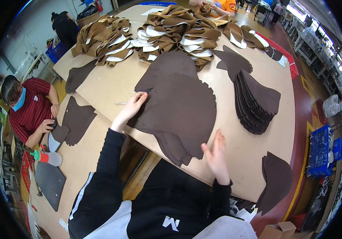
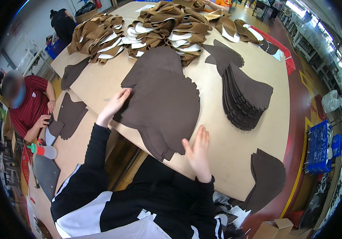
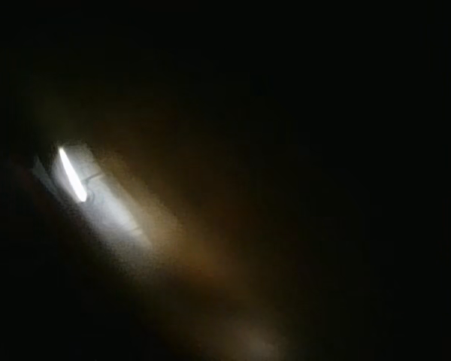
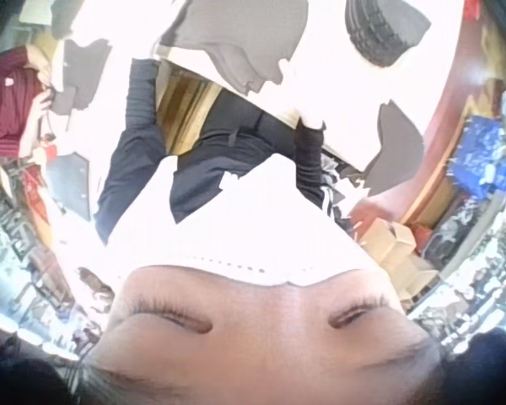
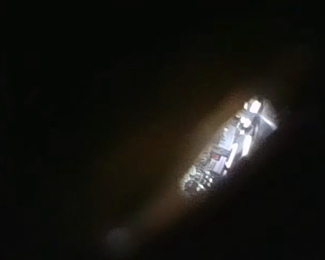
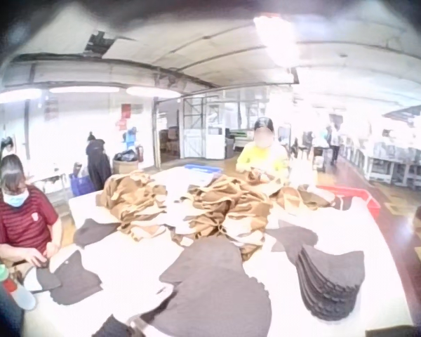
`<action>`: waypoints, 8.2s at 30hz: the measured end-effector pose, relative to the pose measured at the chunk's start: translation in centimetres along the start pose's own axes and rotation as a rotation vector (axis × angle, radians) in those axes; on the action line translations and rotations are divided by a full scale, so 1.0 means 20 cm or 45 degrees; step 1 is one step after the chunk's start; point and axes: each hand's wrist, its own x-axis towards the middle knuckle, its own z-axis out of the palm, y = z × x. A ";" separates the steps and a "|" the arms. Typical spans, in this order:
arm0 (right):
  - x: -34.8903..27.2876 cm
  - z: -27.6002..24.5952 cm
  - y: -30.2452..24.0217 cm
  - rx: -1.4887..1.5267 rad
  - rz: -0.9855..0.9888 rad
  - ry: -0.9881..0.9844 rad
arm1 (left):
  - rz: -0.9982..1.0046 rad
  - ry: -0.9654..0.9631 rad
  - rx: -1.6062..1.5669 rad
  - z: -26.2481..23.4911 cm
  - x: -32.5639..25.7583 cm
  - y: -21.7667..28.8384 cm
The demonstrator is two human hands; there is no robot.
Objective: The person repeatedly picks up dark brown fabric pieces from a table and stacks them into neat piles. They smooth each piece before placing it on top of the stack. The person also moves stacks of fabric pieces around the table to organize them.
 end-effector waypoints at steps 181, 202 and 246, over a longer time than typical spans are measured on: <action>-0.44 -0.37 0.27 0.772 0.094 0.368 | 0.329 -0.276 -0.224 1.61 0.90 0.85; -0.41 -0.37 0.27 1.168 0.275 0.217 | 0.738 0.578 0.712 1.38 1.08 0.64; -0.19 -0.52 0.08 -0.268 -0.532 -0.355 | 1.206 -0.576 0.879 1.21 -0.02 0.41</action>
